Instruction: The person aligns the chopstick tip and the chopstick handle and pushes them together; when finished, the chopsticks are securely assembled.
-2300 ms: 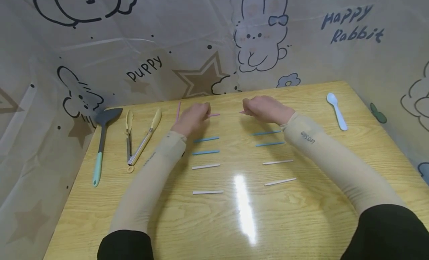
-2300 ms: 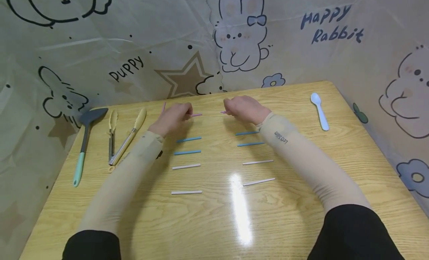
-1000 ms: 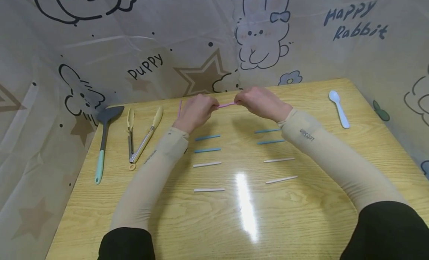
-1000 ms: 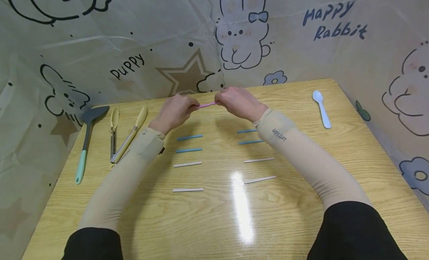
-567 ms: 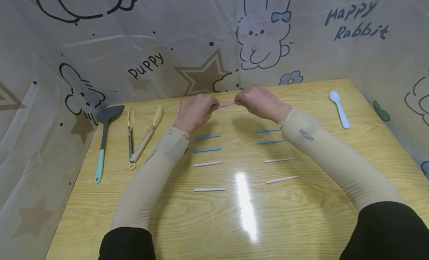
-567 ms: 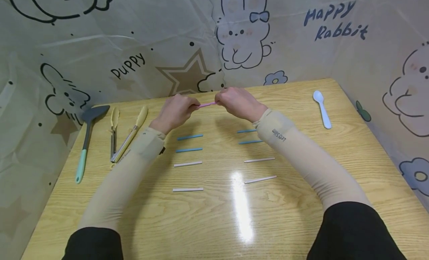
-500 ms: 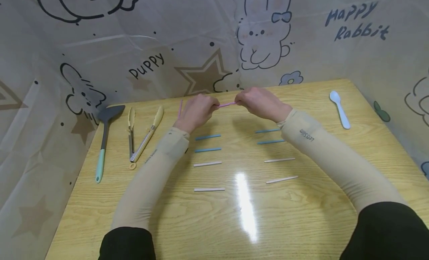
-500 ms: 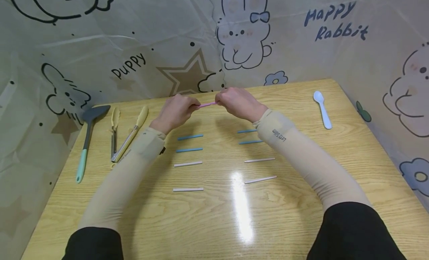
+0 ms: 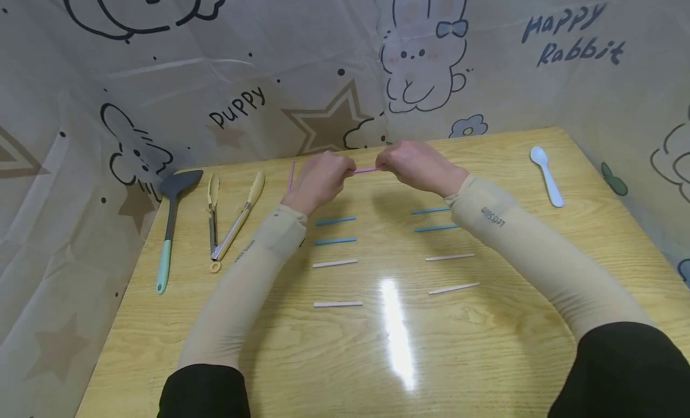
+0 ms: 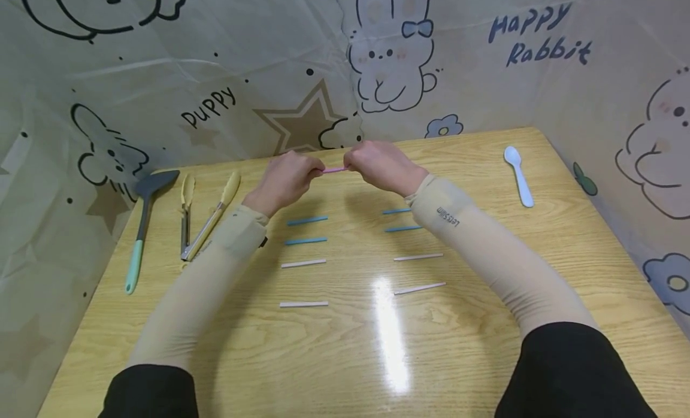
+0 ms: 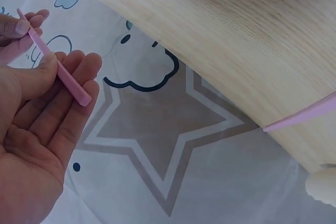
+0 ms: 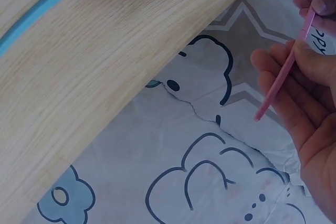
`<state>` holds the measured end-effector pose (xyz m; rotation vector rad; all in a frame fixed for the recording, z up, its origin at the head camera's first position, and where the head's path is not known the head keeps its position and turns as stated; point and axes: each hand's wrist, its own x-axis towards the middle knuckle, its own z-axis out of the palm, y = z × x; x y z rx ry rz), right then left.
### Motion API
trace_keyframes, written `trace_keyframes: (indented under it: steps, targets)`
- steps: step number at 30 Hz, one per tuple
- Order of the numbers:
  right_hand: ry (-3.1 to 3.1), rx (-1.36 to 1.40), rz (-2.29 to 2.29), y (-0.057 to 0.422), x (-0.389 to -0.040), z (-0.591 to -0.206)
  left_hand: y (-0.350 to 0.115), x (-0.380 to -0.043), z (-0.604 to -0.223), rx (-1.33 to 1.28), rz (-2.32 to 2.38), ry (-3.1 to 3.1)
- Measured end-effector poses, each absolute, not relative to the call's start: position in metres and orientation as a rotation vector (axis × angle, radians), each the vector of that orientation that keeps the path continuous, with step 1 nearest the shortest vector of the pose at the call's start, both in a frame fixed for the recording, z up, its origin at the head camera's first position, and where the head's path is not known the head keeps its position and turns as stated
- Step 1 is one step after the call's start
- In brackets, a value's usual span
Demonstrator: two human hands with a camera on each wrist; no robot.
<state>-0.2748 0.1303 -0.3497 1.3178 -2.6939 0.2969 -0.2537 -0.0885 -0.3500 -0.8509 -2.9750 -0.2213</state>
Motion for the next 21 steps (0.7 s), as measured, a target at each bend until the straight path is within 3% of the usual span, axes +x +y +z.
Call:
trace_keyframes:
  steps: [21]
  targets:
    - [-2.684, 1.279, 0.242, 0.1273, -0.2725, -0.3478, -0.0816, -0.2519, -0.3509, -0.852, -0.206, -2.973]
